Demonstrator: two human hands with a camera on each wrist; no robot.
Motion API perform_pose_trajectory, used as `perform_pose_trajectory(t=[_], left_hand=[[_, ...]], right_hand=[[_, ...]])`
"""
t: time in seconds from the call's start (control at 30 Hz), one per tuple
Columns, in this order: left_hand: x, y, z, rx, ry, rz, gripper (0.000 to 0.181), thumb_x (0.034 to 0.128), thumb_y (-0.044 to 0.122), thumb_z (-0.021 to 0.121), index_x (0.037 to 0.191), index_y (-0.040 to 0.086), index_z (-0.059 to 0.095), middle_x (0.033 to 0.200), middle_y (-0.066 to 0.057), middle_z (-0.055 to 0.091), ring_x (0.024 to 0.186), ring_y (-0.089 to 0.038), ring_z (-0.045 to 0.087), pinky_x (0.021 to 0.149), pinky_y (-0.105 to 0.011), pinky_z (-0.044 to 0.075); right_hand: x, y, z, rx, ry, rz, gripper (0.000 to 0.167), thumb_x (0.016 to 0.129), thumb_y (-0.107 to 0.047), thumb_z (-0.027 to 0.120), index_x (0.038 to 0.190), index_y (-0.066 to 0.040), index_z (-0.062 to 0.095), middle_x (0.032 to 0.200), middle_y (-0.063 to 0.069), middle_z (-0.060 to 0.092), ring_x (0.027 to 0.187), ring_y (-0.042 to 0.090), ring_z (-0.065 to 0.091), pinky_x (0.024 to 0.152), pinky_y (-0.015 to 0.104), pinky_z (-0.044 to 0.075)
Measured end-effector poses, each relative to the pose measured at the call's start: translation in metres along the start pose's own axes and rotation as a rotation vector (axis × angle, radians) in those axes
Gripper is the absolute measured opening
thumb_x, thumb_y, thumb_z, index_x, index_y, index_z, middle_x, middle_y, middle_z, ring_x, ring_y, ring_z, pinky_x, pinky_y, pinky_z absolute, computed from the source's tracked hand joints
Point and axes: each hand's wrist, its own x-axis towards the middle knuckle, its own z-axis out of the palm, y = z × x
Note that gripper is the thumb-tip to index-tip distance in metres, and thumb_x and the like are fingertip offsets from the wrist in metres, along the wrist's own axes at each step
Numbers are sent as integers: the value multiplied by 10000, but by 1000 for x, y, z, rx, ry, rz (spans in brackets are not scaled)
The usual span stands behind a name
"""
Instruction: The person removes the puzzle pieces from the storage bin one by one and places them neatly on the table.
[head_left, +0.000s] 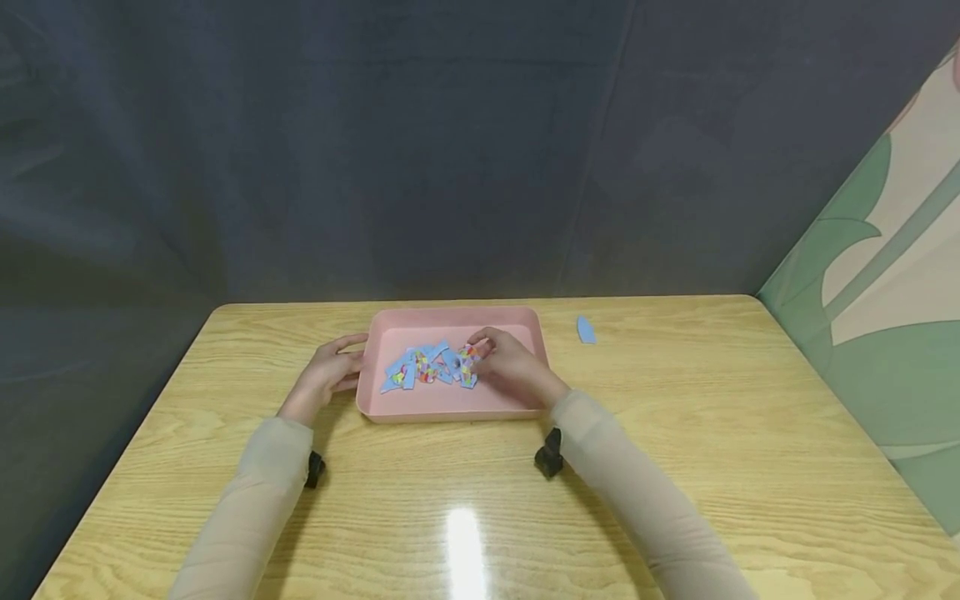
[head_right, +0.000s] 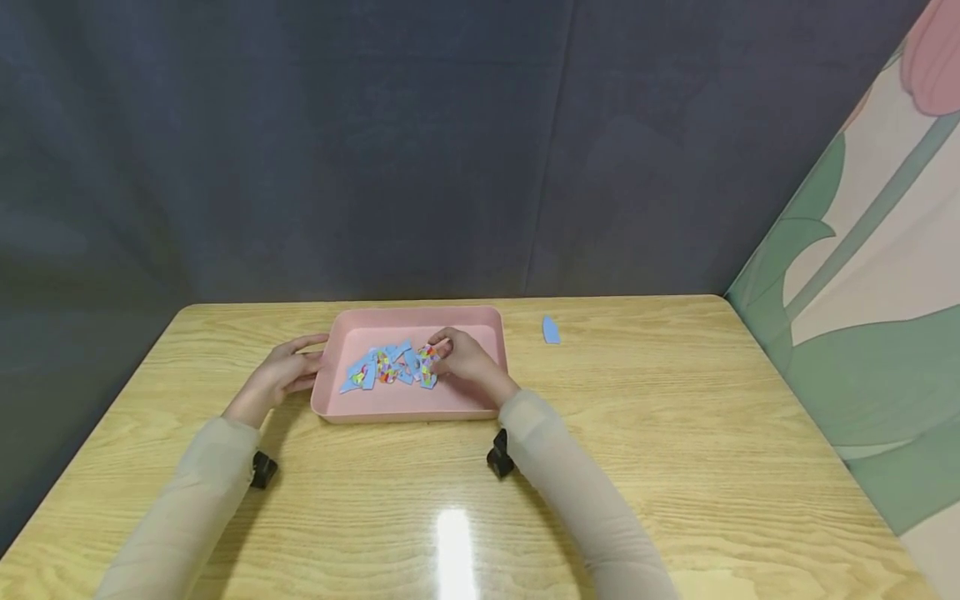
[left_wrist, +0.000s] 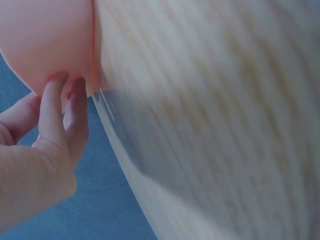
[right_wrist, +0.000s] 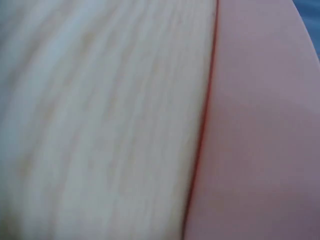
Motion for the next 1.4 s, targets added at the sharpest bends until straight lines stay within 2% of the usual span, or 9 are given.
perform_pose_trajectory(t=[0.27, 0.4, 0.53, 0.63, 0.67, 0.8, 0.9, 1.07, 1.4], left_hand=[[0, 0, -1, 9, -3, 15, 565, 983, 81, 461, 1514, 129, 275, 1509, -199, 372, 1202, -229, 566, 778, -194, 547], [-1, 1, -2, 3, -5, 18, 562, 983, 77, 459, 1513, 126, 278, 1500, -203, 384, 1136, -184, 596, 767, -187, 546], [-3, 1, -1, 3, -5, 11, 553, 987, 82, 450, 1512, 121, 279, 1499, -206, 386, 1070, -136, 614, 761, -188, 548], [-5, 1, -1, 11, 1, 7, 546, 992, 87, 441, 1512, 121, 277, 1504, -206, 378, 1078, -136, 608, 759, -185, 544], [-5, 1, -1, 12, 2, 6, 545, 993, 86, 440, 1512, 120, 278, 1506, -207, 374, 1093, -145, 605, 761, -187, 544], [-7, 0, -2, 15, -4, 15, 543, 997, 86, 432, 1514, 109, 268, 1510, -222, 357, 1128, -169, 595, 791, -202, 549], [-6, 0, -1, 14, -10, 22, 542, 999, 83, 424, 1516, 108, 262, 1508, -225, 358, 1087, -152, 614, 802, -216, 555], [-5, 1, 0, 16, -2, 27, 538, 997, 73, 415, 1513, 108, 270, 1505, -220, 368, 1005, -100, 621, 776, -202, 551], [-3, 1, 2, 5, -10, 28, 558, 981, 50, 437, 1511, 105, 273, 1499, -228, 372, 999, -114, 629, 744, -193, 548]], right_hand=[[-2, -3, -11, 105, -5, 76, 259, 891, -123, 625, 1077, 58, 630, 797, -4, 632, 713, 63, 561, 676, 182, 474], [-4, -5, -23, 234, 38, 90, 288, 913, -114, 588, 1111, 95, 591, 833, -13, 620, 739, 66, 597, 795, 279, 551], [-7, -2, -38, 312, 78, 112, 308, 936, -126, 560, 1155, 90, 553, 1096, 88, 602, 805, 64, 615, 913, 339, 543], [-11, 2, -50, 362, 102, 160, 339, 959, -172, 548, 1213, 51, 526, 1394, 120, 480, 850, 36, 599, 904, 268, 537], [-13, 4, -53, 385, 112, 179, 355, 963, -187, 545, 1235, 39, 514, 1411, 119, 459, 847, 28, 592, 886, 237, 535], [-19, 16, -71, 457, 147, 218, 441, 976, -205, 525, 1325, 52, 444, 1182, 37, 565, 796, 1, 565, 770, 139, 521], [-24, 26, -86, 470, 170, 218, 511, 978, -193, 512, 1391, 72, 369, 982, -47, 511, 774, -16, 551, 763, 120, 517], [-34, 42, -108, 479, 212, 209, 569, 968, -119, 498, 1459, 73, 284, 960, -89, 534, 793, -39, 569, 814, 115, 511], [-53, 67, -139, 547, 239, 190, 599, 965, -30, 485, 1481, 83, 205, 918, -99, 596, 789, -30, 621, 776, 105, 523]])
